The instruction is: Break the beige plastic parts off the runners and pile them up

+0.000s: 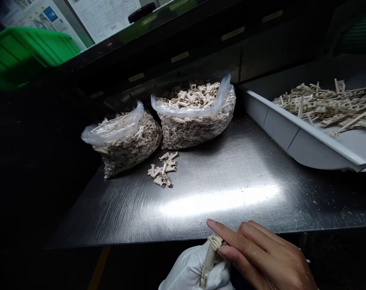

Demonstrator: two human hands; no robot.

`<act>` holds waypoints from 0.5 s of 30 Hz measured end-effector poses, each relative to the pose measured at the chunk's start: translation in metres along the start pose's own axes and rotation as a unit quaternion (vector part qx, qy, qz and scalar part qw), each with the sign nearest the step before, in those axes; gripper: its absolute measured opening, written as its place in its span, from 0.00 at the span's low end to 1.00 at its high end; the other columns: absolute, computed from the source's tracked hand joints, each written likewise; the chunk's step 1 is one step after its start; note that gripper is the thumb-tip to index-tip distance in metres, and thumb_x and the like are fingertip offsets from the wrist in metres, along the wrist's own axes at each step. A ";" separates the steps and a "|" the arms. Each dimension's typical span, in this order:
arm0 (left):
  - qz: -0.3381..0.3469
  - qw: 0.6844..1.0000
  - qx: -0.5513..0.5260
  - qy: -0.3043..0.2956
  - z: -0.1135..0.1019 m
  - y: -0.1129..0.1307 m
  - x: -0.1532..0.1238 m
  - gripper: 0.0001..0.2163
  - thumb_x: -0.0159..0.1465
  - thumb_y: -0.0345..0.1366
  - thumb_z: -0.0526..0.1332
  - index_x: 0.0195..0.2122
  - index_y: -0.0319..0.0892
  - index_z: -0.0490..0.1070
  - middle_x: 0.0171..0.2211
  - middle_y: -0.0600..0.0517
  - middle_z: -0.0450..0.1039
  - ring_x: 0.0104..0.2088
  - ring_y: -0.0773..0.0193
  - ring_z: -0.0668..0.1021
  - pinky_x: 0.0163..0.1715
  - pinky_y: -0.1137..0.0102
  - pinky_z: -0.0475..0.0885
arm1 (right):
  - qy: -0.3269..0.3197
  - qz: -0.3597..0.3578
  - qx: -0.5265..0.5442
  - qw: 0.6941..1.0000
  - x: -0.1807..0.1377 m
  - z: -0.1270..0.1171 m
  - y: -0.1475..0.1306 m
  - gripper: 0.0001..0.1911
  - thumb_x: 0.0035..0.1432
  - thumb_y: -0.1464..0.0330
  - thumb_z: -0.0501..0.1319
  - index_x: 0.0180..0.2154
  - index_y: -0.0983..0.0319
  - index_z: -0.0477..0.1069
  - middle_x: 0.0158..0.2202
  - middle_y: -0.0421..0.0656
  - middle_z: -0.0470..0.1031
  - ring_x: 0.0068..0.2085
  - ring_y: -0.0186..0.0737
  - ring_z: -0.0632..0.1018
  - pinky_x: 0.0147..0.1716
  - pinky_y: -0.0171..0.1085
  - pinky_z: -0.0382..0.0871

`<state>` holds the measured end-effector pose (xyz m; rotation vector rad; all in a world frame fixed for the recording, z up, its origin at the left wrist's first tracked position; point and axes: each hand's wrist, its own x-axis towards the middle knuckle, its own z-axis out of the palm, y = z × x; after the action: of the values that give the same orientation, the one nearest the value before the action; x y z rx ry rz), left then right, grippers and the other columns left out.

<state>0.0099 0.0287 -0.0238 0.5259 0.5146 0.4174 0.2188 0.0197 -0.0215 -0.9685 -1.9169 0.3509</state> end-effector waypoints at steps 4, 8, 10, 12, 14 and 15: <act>0.034 0.996 0.013 0.083 0.010 -0.004 0.003 0.38 0.67 0.82 0.63 0.29 0.47 0.70 0.10 0.59 0.58 0.12 0.69 0.60 0.20 0.72 0.46 | -0.006 0.055 0.010 0.998 -0.011 0.001 0.011 0.30 0.86 0.61 0.59 0.83 0.42 0.69 0.41 0.40 0.86 0.38 0.37 0.89 0.37 0.29 0.83; 0.131 0.977 0.072 0.150 0.018 0.002 0.000 0.41 0.65 0.87 0.58 0.27 0.49 0.65 0.15 0.56 0.69 0.13 0.72 0.63 0.15 0.72 0.53 | 0.008 0.171 0.007 0.985 -0.025 0.002 0.028 0.39 0.80 0.48 0.64 0.85 0.45 0.65 0.51 0.45 0.91 0.49 0.49 0.93 0.40 0.33 0.88; 0.145 0.973 0.091 0.157 0.018 0.004 -0.002 0.39 0.69 0.84 0.58 0.29 0.49 0.64 0.16 0.58 0.68 0.14 0.73 0.64 0.16 0.73 0.53 | 0.014 0.188 0.014 0.982 -0.031 0.003 0.033 0.39 0.75 0.44 0.68 0.81 0.46 0.73 0.47 0.46 0.91 0.51 0.54 0.93 0.42 0.37 0.89; 0.140 0.970 0.112 0.165 0.015 0.003 -0.001 0.40 0.69 0.85 0.56 0.30 0.49 0.65 0.16 0.59 0.65 0.14 0.72 0.64 0.15 0.74 0.53 | 0.018 0.188 0.019 0.982 -0.035 0.004 0.034 0.37 0.73 0.42 0.68 0.76 0.46 0.79 0.43 0.46 0.90 0.50 0.55 0.93 0.44 0.40 0.90; 0.140 0.966 0.123 0.178 0.014 0.003 0.000 0.40 0.69 0.85 0.55 0.30 0.48 0.67 0.16 0.58 0.65 0.14 0.72 0.64 0.14 0.73 0.52 | 0.019 0.186 0.023 0.982 -0.037 0.005 0.032 0.35 0.73 0.41 0.67 0.74 0.46 0.82 0.40 0.45 0.89 0.49 0.55 0.93 0.45 0.40 0.90; 0.149 0.964 0.124 0.182 0.015 0.003 0.001 0.40 0.68 0.85 0.56 0.30 0.48 0.68 0.16 0.58 0.66 0.15 0.71 0.64 0.14 0.73 0.51 | 0.019 0.186 0.025 0.982 -0.037 0.006 0.030 0.35 0.73 0.41 0.67 0.73 0.46 0.83 0.39 0.45 0.89 0.49 0.55 0.93 0.45 0.40 0.90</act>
<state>0.0184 0.0260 -0.0110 0.7787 0.8538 0.7516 0.2377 0.0122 -0.0646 -1.2918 -1.6797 0.5882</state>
